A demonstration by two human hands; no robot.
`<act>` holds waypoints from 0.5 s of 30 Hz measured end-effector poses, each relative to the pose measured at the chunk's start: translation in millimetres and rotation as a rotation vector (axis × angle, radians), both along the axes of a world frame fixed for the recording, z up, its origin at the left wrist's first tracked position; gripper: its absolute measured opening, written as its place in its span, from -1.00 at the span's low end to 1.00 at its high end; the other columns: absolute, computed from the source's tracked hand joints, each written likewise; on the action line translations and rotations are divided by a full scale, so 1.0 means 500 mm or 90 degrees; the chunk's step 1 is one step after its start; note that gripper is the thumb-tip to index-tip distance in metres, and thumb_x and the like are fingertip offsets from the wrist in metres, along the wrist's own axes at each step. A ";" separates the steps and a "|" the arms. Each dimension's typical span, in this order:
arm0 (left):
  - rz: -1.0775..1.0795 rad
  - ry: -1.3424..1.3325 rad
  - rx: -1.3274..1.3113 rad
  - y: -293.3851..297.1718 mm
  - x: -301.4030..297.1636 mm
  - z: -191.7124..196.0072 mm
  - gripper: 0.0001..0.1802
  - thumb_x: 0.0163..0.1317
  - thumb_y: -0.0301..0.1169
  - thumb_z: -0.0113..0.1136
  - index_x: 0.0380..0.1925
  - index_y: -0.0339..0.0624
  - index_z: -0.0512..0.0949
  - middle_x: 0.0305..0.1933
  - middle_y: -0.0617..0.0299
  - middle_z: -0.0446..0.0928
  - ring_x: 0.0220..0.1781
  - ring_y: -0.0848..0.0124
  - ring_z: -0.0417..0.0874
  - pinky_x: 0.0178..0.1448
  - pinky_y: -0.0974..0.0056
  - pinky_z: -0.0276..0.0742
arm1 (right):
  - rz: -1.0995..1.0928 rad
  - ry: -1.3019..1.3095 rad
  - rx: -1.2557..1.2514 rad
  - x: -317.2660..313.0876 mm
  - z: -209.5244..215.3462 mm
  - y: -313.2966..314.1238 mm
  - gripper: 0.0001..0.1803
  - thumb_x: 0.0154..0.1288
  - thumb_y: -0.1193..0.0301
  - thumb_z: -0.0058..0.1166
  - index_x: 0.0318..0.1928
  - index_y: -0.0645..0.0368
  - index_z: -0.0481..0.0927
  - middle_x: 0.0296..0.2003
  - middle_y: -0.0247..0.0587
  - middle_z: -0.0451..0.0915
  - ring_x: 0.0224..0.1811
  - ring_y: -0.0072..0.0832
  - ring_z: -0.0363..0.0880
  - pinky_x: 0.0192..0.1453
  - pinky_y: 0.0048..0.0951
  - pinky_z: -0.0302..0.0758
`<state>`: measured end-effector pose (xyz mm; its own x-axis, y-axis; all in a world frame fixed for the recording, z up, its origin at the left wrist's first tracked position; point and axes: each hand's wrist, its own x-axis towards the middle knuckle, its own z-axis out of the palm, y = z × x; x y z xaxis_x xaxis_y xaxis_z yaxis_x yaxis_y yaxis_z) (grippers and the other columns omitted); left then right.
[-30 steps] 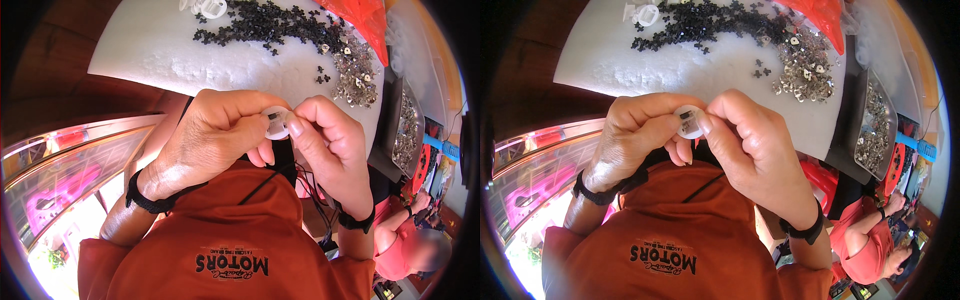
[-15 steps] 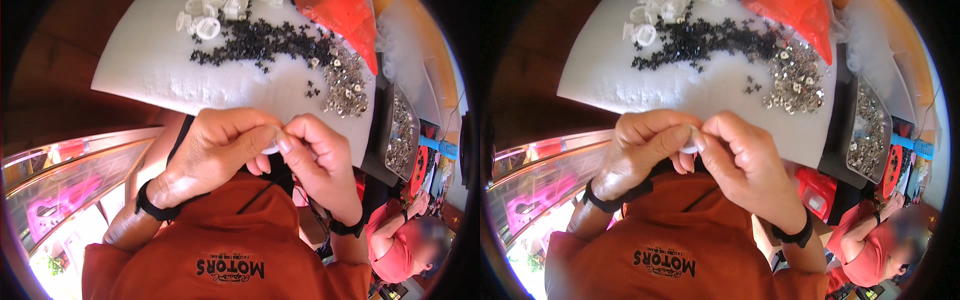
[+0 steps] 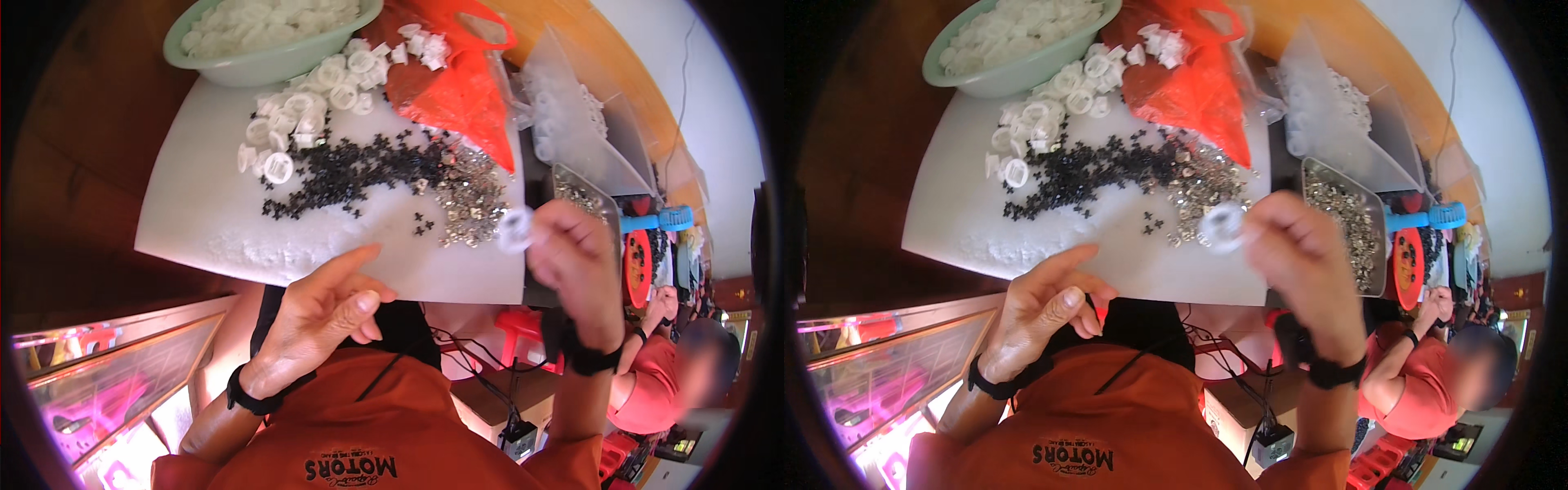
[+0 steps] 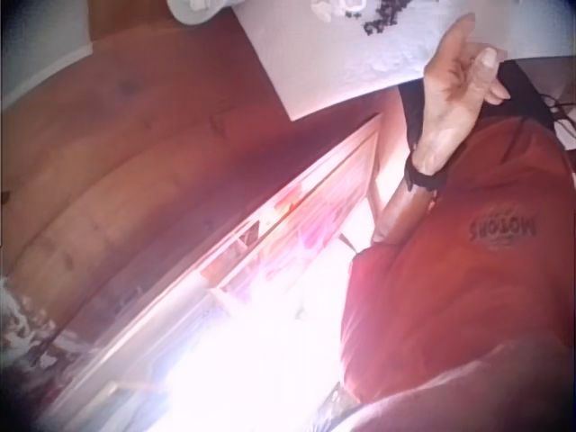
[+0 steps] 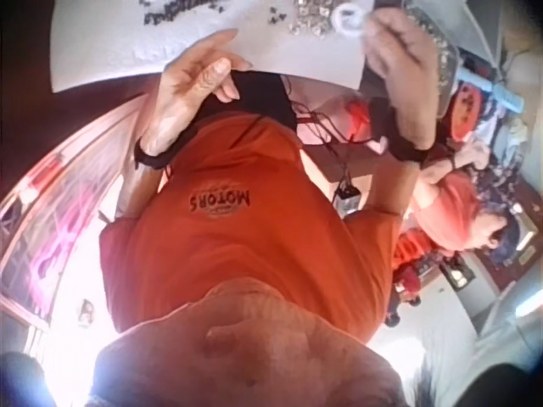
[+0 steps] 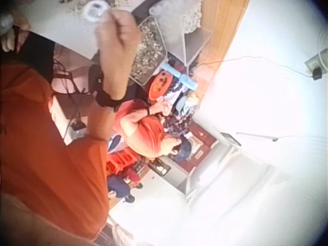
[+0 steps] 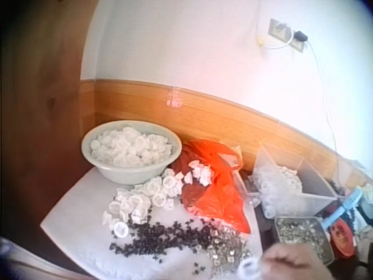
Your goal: Manual assembly of decorative plastic components and metal rivets.
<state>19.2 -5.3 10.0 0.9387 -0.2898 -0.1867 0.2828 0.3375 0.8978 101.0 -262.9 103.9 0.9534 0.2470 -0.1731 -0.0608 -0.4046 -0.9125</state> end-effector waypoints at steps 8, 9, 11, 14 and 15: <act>0.010 0.012 0.052 0.001 -0.012 -0.011 -0.62 0.42 -0.33 -0.06 0.10 -0.39 0.41 -0.20 0.06 0.60 -0.40 0.51 0.58 -0.29 0.44 0.55 | -0.334 -0.359 -0.133 0.119 0.074 -0.120 -0.53 0.30 0.33 0.06 0.16 0.28 0.38 -0.05 -0.16 0.51 -0.14 -0.54 0.51 -0.19 -0.54 0.44; 0.005 0.013 0.055 0.000 -0.009 -0.009 -0.63 0.42 -0.35 -0.08 0.09 -0.39 0.42 -0.20 0.07 0.60 -0.39 0.52 0.57 -0.29 0.44 0.54 | -0.250 -0.353 -0.174 0.108 0.080 -0.102 -0.50 0.30 0.32 0.06 0.19 0.28 0.35 0.03 -0.14 0.47 -0.02 -0.49 0.47 -0.08 -0.50 0.43; 0.004 0.023 0.064 0.001 -0.011 -0.012 -0.65 0.43 -0.36 -0.10 0.08 -0.39 0.43 -0.20 0.08 0.60 -0.39 0.52 0.57 -0.28 0.44 0.53 | -0.162 -0.338 -0.209 0.091 0.072 -0.040 -0.46 0.30 0.32 0.07 0.23 0.27 0.32 0.11 -0.12 0.44 0.09 -0.44 0.44 0.03 -0.46 0.42; -0.005 0.021 0.057 -0.002 -0.012 -0.018 -0.65 0.43 -0.35 -0.10 0.06 -0.38 0.44 -0.20 0.09 0.60 -0.39 0.53 0.55 -0.28 0.44 0.52 | -0.001 -0.278 -0.187 0.089 0.039 0.063 -0.48 0.31 0.32 0.05 0.22 0.27 0.32 0.09 -0.08 0.45 0.07 -0.37 0.45 0.08 -0.41 0.40; -0.010 0.023 0.051 -0.005 -0.013 -0.014 -0.65 0.43 -0.35 -0.09 0.06 -0.37 0.44 -0.21 0.10 0.61 -0.40 0.54 0.55 -0.29 0.45 0.51 | 0.107 -0.299 -0.234 0.103 0.019 0.083 -0.50 0.33 0.34 0.01 0.24 0.23 0.31 0.11 -0.13 0.43 0.08 -0.43 0.44 0.08 -0.44 0.40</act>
<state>12.6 -7.8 3.1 0.9261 -0.2880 -0.2436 0.3205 0.2604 0.9108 152.5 -221.4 113.1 0.9017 0.4043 0.1535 0.4054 -0.6666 -0.6255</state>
